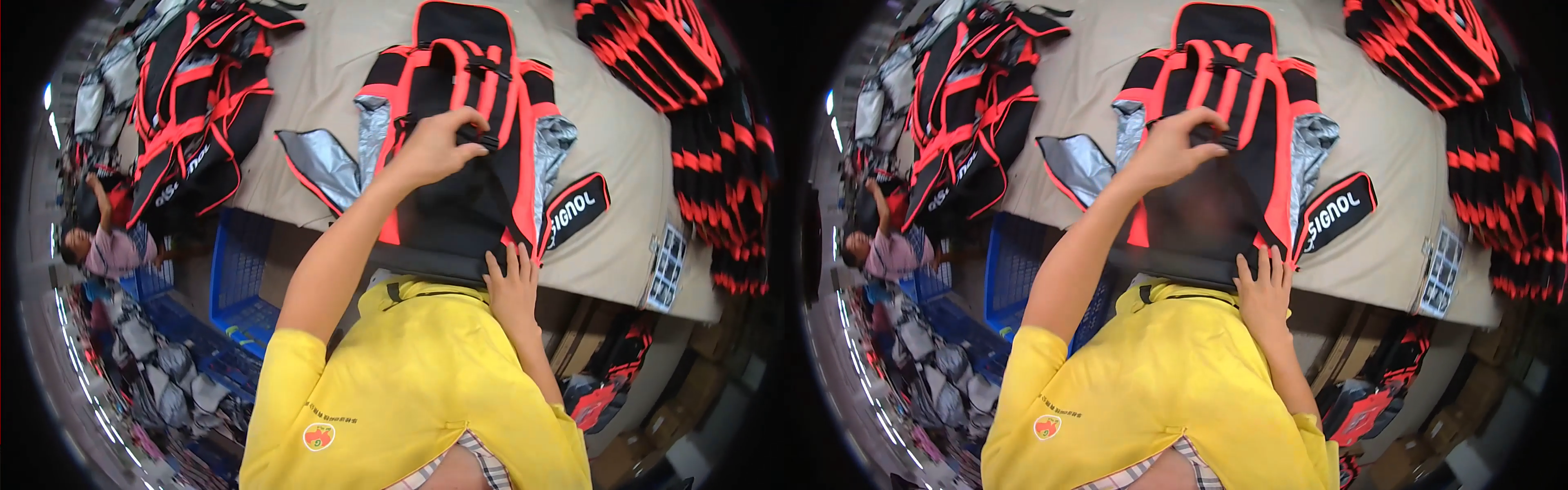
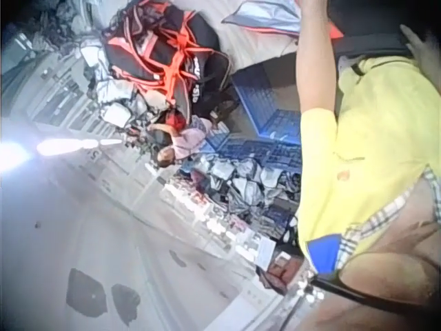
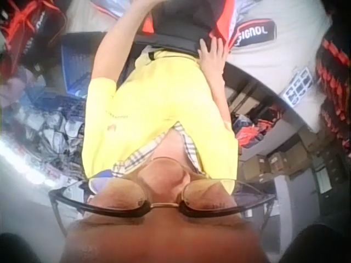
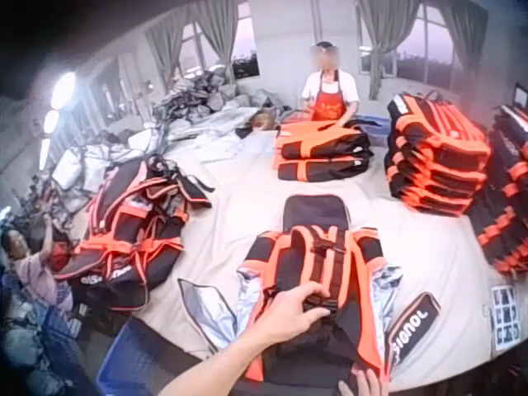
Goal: Inspecting the interior and straps of a red and black backpack at a workbench.
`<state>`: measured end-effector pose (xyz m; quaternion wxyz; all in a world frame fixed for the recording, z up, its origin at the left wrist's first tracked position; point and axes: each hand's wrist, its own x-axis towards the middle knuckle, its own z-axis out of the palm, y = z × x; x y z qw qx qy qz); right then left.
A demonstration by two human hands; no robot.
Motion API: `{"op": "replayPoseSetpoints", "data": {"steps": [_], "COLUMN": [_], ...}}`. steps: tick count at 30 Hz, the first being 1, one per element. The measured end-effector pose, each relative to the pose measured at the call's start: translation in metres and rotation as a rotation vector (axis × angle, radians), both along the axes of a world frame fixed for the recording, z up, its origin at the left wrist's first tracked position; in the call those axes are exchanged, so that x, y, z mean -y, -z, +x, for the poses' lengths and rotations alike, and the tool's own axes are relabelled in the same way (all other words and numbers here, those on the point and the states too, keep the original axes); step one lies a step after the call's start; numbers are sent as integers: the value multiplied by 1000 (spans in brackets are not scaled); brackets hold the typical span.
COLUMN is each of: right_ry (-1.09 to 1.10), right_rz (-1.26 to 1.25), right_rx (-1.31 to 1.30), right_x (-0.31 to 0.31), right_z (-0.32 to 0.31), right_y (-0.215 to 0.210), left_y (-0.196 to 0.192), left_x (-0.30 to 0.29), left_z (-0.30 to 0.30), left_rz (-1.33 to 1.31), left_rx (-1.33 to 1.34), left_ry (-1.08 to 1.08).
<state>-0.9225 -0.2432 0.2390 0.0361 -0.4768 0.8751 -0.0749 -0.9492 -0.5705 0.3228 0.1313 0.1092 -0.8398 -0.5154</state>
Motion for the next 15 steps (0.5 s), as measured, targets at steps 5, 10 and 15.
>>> {"op": "replayPoseSetpoints", "data": {"steps": [5,10,15], "right_ry": [-44,120,83], "right_rz": [-25,-247,-219], "right_rx": [187,393,332], "right_x": [13,-20,5], "right_z": [-19,-27,-29], "right_y": [-35,-24,-33], "left_y": [75,-2,-175], "left_x": [31,52,-39], "left_z": [30,105,199], "left_rz": [-228,61,21], "left_rx": [494,4,-1186], "left_ry": [236,-479,-563]}}
